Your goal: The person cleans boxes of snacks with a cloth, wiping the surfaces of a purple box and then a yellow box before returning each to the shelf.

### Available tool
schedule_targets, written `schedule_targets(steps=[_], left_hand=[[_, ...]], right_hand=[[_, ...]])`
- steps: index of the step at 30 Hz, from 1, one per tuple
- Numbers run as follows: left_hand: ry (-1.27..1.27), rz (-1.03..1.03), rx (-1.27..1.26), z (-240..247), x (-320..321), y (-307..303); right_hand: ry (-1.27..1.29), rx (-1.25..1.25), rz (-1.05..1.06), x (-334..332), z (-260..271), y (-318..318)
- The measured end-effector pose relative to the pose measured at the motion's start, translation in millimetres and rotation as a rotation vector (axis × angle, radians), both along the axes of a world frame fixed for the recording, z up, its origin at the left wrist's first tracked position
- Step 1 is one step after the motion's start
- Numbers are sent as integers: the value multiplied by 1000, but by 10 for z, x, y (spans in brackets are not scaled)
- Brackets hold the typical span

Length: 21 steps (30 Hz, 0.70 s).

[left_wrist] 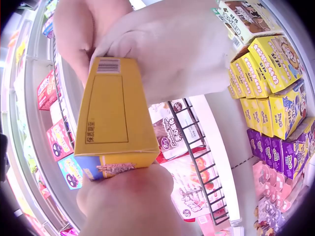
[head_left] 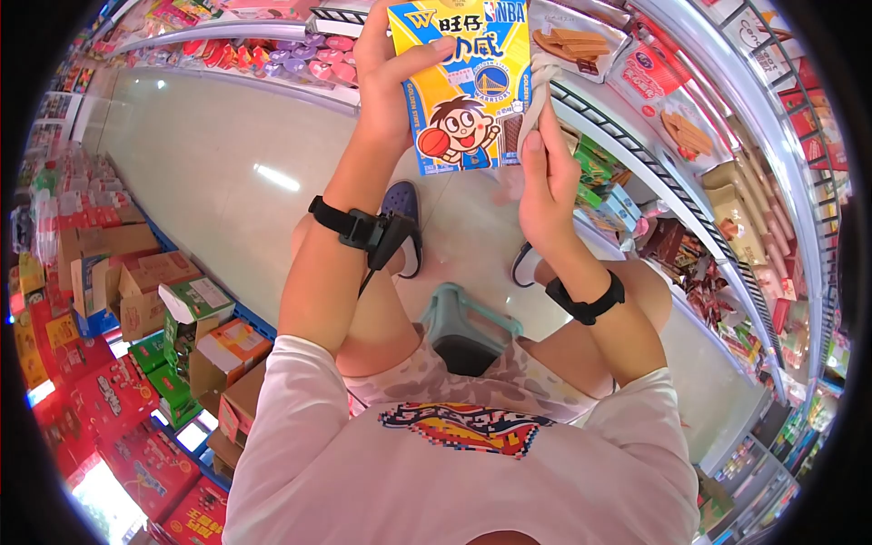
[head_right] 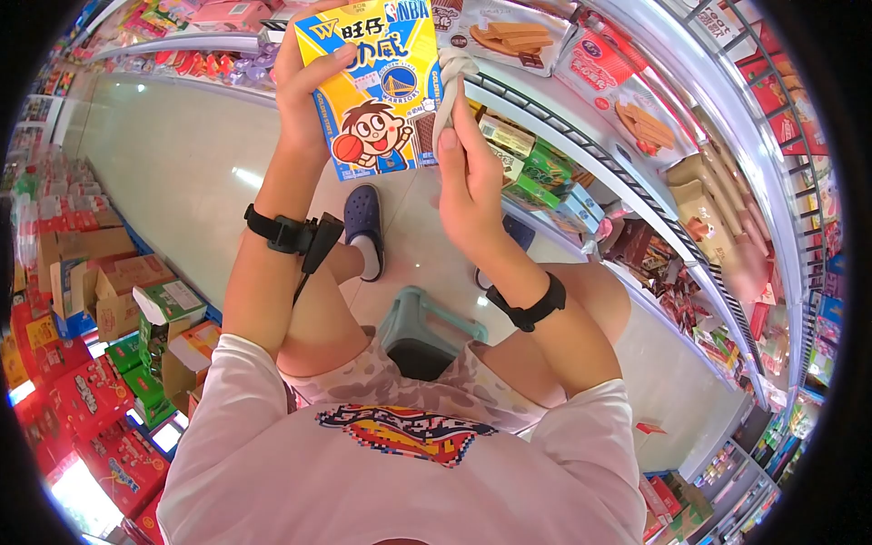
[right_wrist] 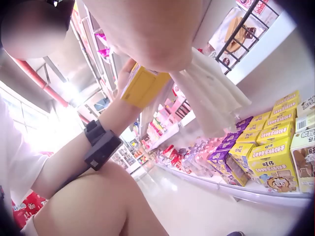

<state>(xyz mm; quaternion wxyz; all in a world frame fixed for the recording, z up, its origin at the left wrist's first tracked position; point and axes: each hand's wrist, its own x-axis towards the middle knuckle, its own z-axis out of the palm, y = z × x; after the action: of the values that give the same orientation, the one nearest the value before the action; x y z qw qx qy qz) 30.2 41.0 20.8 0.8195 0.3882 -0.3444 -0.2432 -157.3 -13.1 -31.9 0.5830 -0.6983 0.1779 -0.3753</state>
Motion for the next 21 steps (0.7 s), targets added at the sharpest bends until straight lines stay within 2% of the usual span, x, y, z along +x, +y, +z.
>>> schedule_targets(steps=[7,9,10,12,16,17,19,21], left_hand=[[50,26,-70,20,72,2],[121,39,55,66,69,31],[122,60,27,58,66,18],[128,71,36,54,49,12],[112,144,16,29,-34,-27],[97,180,-1,13,-64,-46],[180,179,-73,19,-227,-112],[405,239,-139,-37,-343,-179]], right_hand=[[23,26,39,-95,-76,70],[-21,44,30,-109,-162,62],[-18,45,31,-95,-184,62],[-173,43,8,-48,-202,71],[-196,108,-10,-31,-52,114],[-191,69,-82,16,-25,76],[-185,30,-157,53,27,0],[-72,129,-177,8,66,-111]])
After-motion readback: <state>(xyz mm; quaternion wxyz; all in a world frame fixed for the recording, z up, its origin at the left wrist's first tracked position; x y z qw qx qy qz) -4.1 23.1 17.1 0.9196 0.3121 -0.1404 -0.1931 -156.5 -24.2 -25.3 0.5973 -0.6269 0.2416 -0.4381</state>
